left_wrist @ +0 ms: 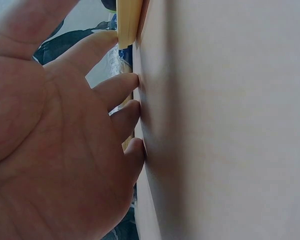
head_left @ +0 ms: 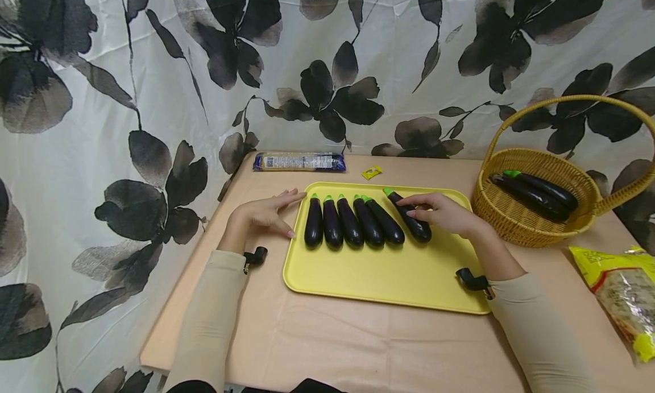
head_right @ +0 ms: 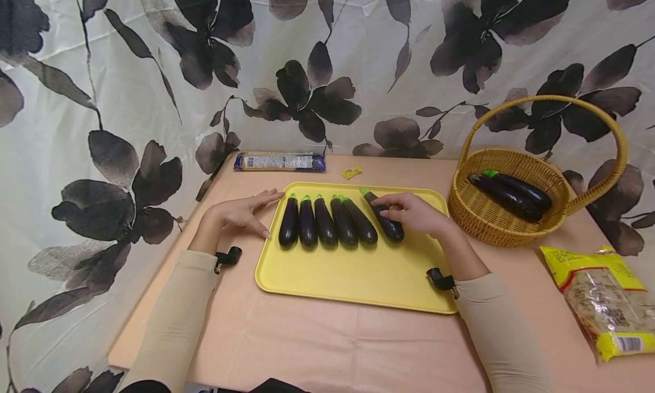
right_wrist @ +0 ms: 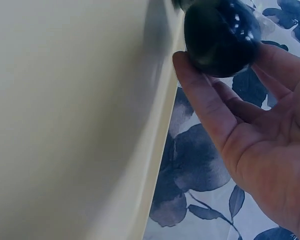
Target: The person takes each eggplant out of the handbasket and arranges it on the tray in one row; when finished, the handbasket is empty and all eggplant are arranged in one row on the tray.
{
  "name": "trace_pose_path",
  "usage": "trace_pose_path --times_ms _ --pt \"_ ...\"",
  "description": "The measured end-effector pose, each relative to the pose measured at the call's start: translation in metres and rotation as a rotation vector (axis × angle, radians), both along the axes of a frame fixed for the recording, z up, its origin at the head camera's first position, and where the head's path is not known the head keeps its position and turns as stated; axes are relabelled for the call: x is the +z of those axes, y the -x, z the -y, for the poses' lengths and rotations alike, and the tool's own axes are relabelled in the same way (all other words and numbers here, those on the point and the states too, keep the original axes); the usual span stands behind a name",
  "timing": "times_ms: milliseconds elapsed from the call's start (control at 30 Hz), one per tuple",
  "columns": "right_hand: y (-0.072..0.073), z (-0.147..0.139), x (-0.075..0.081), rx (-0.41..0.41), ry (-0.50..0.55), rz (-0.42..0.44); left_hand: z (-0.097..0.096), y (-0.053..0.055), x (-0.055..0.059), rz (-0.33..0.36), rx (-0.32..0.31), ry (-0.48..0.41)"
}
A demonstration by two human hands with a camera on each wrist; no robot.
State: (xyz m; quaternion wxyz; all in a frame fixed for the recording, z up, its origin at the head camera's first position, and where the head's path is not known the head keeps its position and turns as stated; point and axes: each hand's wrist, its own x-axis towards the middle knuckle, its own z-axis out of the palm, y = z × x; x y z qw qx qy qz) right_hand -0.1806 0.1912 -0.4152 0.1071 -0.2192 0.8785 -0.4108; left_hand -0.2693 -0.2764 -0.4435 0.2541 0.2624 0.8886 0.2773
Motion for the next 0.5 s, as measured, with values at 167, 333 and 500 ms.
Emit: trace_pose_path --times_ms 167,333,500 --pt "0.0003 0.0026 -0.0023 0.017 -0.022 -0.025 -0.0001 -0.0006 0.0004 0.000 -0.001 0.003" --pt "0.0007 0.0036 -0.0037 0.014 -0.052 -0.047 -0.0002 -0.0011 0.0006 0.001 0.002 0.002" --pt "0.0017 0.0038 -0.0067 0.028 -0.070 -0.060 -0.0005 -0.0013 0.0007 -0.004 -0.001 -0.003"
